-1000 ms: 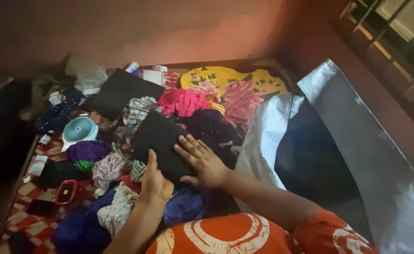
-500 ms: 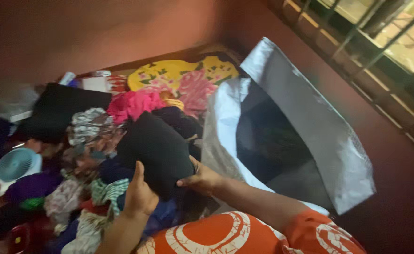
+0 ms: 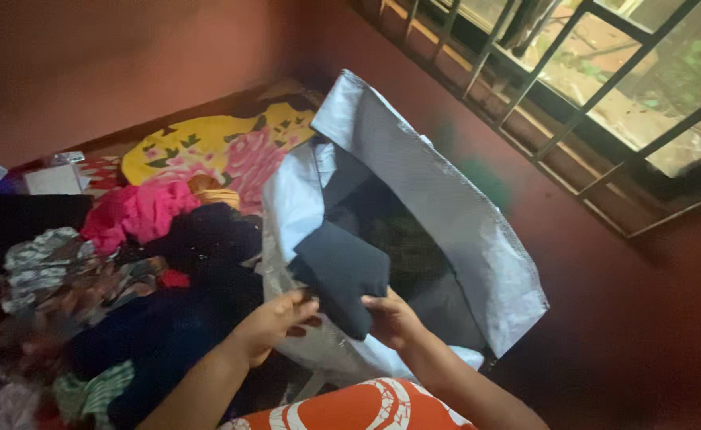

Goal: The person folds several items of clothing by hand, including a patterned cloth, a grey garment, a black garment, a checkered item, and a red item, then places each one into a large white bag.

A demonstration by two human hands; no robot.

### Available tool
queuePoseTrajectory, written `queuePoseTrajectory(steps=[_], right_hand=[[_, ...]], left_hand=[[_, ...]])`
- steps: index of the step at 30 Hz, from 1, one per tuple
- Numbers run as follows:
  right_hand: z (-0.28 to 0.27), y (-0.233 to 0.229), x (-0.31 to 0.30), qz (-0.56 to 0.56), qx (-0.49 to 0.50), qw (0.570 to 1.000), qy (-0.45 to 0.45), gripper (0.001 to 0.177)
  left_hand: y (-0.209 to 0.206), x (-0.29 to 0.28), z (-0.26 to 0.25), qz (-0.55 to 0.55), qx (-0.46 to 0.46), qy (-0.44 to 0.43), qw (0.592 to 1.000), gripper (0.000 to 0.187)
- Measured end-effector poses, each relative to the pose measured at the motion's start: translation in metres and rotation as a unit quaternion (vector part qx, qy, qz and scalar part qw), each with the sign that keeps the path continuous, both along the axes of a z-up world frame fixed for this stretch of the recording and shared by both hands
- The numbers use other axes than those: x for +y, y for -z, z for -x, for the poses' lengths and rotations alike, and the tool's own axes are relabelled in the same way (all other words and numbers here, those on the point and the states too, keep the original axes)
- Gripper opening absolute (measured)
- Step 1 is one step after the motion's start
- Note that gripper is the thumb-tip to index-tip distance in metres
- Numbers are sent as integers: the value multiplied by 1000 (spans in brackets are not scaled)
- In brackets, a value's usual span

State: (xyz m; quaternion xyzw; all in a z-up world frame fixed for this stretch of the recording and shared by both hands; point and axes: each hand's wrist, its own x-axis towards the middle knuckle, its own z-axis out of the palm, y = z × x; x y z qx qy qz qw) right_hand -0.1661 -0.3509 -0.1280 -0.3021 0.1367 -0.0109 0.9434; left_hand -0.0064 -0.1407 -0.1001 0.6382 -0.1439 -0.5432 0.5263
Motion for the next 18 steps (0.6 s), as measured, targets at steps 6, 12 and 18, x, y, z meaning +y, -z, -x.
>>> queuePoseTrajectory(steps=[6,12,18], right_hand=[[41,51,-61,-64,145,983,95,70],[38,116,-94,-69,150,983,83,56],[-6,153,-152,212,287,931,74,82]], left_hand=[[7,-13,5,70,99,-62,991,53],[10,-34,13,67,140,-95,983,43],[12,-41,23,92,12,-134,987,29]])
